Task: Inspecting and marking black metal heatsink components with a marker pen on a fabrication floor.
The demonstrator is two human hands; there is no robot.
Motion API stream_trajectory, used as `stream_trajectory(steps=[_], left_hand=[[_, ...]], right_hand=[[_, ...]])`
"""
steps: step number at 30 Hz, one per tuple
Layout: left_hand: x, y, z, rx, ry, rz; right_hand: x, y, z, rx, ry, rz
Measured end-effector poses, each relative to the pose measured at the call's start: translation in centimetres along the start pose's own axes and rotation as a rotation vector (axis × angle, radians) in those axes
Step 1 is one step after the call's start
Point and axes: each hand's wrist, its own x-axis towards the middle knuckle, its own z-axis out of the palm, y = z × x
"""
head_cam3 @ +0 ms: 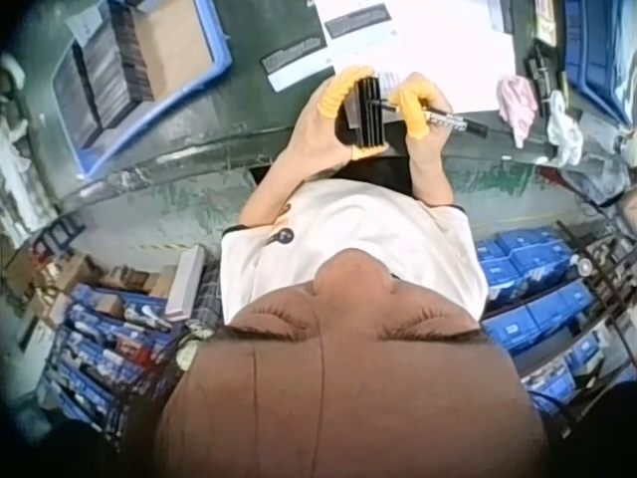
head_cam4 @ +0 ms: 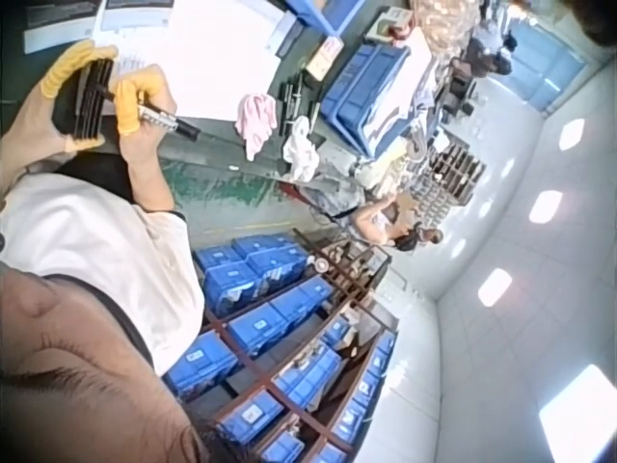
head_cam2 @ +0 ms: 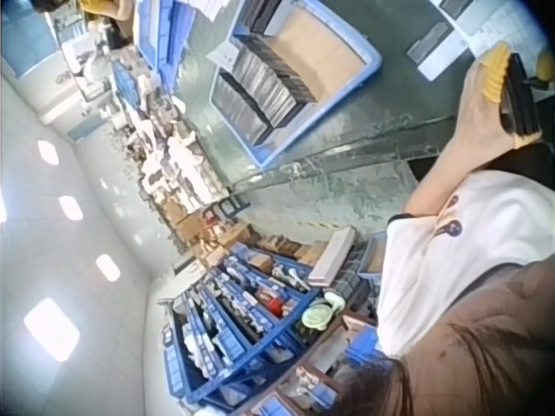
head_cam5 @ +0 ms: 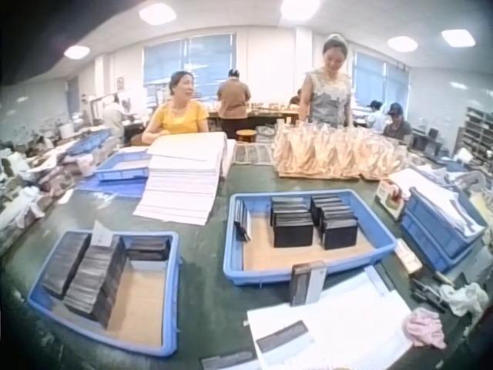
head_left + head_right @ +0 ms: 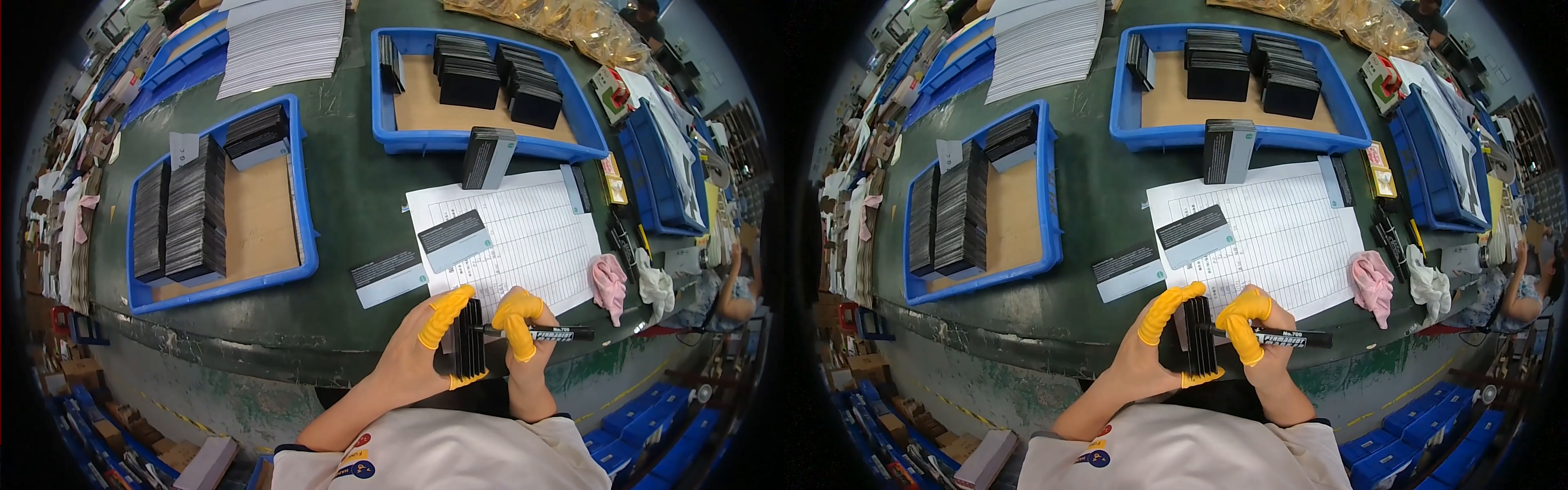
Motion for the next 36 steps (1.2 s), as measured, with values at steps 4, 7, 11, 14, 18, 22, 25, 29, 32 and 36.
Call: stream_trajectory(steps=[4, 7, 11, 14, 18, 22, 25, 29, 32, 36], left_hand=[[0.01, 0.05, -0.07, 0.0, 0.003, 0.015], [0.12, 0.25, -0.24, -0.002, 0.005, 0.02], [0.08, 0.19, -0.25, -0.001, -0.005, 0.006], [0.08, 0.24, -0.33, -0.002, -0.013, -0.009], [0.01, 0.0, -0.2, 0.003, -0.005, 0.011], [-0.02, -0.04, -0.13, 0.008, 0.002, 0.027], [0.01, 0.05, -0.1, 0.017, 0.007, 0.022], [0.12, 0.11, -0.13, 0.039, 0.027, 0.054], [0.09, 0.13, -0.19, 0.046, 0.028, 0.033], [0.13, -0.03, -0.19, 0.053, 0.046, 0.05]], right_hand=[[-0.01, -0.09, 0.06, 0.018, 0.001, 0.002], [-0.04, -0.07, -0.04, 0.036, -0.017, 0.005], [-0.09, 0.03, -0.07, 0.024, -0.028, -0.012], [-0.03, 0.16, 0.07, 0.026, -0.017, -0.043], [-0.12, -0.04, 0.27, 0.034, 0.017, -0.015], [-0.07, 0.04, 0.12, -0.013, -0.016, -0.023], [-0.07, 0.02, 0.06, -0.011, -0.024, -0.018], [-0.1, 0.21, -0.23, 0.001, -0.05, -0.043], [-0.08, 0.19, -0.29, 0.001, -0.071, -0.054], [-0.08, -0.09, 0.08, -0.061, -0.064, -0.046]])
